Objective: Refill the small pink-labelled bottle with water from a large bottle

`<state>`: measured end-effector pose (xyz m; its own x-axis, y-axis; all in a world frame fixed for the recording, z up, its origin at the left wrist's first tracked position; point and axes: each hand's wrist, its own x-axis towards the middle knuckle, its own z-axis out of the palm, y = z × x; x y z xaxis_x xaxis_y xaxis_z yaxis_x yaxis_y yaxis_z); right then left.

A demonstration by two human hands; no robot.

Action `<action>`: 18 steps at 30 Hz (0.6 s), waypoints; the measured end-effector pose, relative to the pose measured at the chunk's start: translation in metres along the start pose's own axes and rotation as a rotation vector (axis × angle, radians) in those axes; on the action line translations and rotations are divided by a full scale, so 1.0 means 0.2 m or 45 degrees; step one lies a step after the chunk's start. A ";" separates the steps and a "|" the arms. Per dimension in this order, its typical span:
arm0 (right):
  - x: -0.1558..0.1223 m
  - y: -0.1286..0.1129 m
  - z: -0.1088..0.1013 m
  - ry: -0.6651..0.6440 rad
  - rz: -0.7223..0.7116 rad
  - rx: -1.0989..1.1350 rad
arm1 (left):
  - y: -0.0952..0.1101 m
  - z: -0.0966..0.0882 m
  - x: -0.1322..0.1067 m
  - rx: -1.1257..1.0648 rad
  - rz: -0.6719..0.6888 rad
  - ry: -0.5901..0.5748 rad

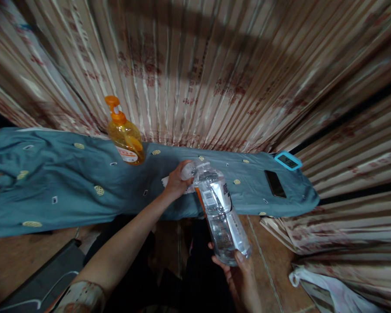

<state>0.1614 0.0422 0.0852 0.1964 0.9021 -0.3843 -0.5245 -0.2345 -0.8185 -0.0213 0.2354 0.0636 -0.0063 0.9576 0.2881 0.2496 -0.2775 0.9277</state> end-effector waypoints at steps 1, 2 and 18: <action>0.00 0.00 0.00 0.000 -0.001 0.000 | 0.00 0.00 0.00 -0.001 -0.006 0.000; 0.00 0.00 0.00 0.001 -0.002 0.000 | 0.00 0.00 0.00 0.001 -0.015 -0.004; 0.01 0.07 -0.10 -0.068 -0.005 0.196 | 0.02 -0.01 0.00 0.008 -0.055 -0.022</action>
<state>0.1708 0.0331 0.0659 0.1565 0.9218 -0.3547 -0.6456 -0.1763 -0.7431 -0.0226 0.2343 0.0684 -0.0001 0.9698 0.2439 0.2552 -0.2358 0.9377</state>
